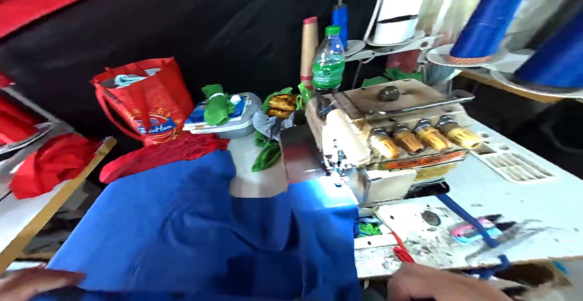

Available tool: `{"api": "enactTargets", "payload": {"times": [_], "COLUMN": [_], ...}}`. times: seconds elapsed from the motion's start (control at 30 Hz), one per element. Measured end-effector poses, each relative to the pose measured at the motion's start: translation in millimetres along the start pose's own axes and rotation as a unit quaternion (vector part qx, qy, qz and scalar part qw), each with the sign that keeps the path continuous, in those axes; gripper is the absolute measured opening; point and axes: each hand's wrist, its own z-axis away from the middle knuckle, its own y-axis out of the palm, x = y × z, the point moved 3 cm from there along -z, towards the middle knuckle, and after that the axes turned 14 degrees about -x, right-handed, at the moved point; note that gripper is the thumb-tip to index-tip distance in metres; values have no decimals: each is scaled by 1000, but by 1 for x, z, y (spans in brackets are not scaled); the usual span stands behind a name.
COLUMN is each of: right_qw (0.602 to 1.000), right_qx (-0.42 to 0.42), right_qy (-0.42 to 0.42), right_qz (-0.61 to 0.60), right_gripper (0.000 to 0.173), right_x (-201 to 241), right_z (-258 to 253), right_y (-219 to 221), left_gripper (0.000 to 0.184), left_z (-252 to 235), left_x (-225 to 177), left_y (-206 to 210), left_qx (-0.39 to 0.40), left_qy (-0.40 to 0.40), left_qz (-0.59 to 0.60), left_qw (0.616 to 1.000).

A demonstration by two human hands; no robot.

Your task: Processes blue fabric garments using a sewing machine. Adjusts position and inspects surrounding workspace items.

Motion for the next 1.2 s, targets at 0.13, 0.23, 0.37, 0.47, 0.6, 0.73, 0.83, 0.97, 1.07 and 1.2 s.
{"api": "enactTargets", "payload": {"times": [0.13, 0.23, 0.37, 0.47, 0.6, 0.73, 0.83, 0.97, 1.07, 1.2], "right_qw": [971, 950, 953, 950, 934, 902, 886, 884, 884, 887], "right_qx": [-221, -262, -253, -271, -264, -274, -303, -371, -402, -394], "right_qy": [68, 125, 114, 81, 101, 161, 173, 137, 129, 141], "right_qz": [-58, -112, -121, -134, -216, -293, -304, -250, -200, -194], "right_gripper": [15, 15, 26, 34, 24, 11, 7, 12, 27, 42], "right_x": [-38, -56, -55, -54, -59, -63, -64, -74, -89, -99], "right_z": [-34, -53, -58, -57, -43, -23, -21, -23, -19, -10], "right_y": [30, 51, 59, 63, 62, 67, 70, 74, 79, 82], "left_gripper": [33, 32, 33, 32, 21, 15, 14, 15, 18, 24], "left_z": [-51, -58, -36, -26, -39, -44, -44, -48, -48, -49], "left_x": [64, 102, 23, -19, -36, -35, -29, -27, -24, -20], "left_y": [36, 95, 195, 239, 241, 239, 248, 264, 274, 276], "left_qx": [19, 31, 39, 122, 136, 156, 147, 87, 65, 67], "left_qy": [72, 131, 133, 109, 57, -10, -37, 71, 126, 116], "left_qz": [-209, -260, -25, 115, 176, 193, 157, 22, -77, -94], "left_qw": [975, 956, 990, 980, 973, 969, 976, 993, 987, 987]}}
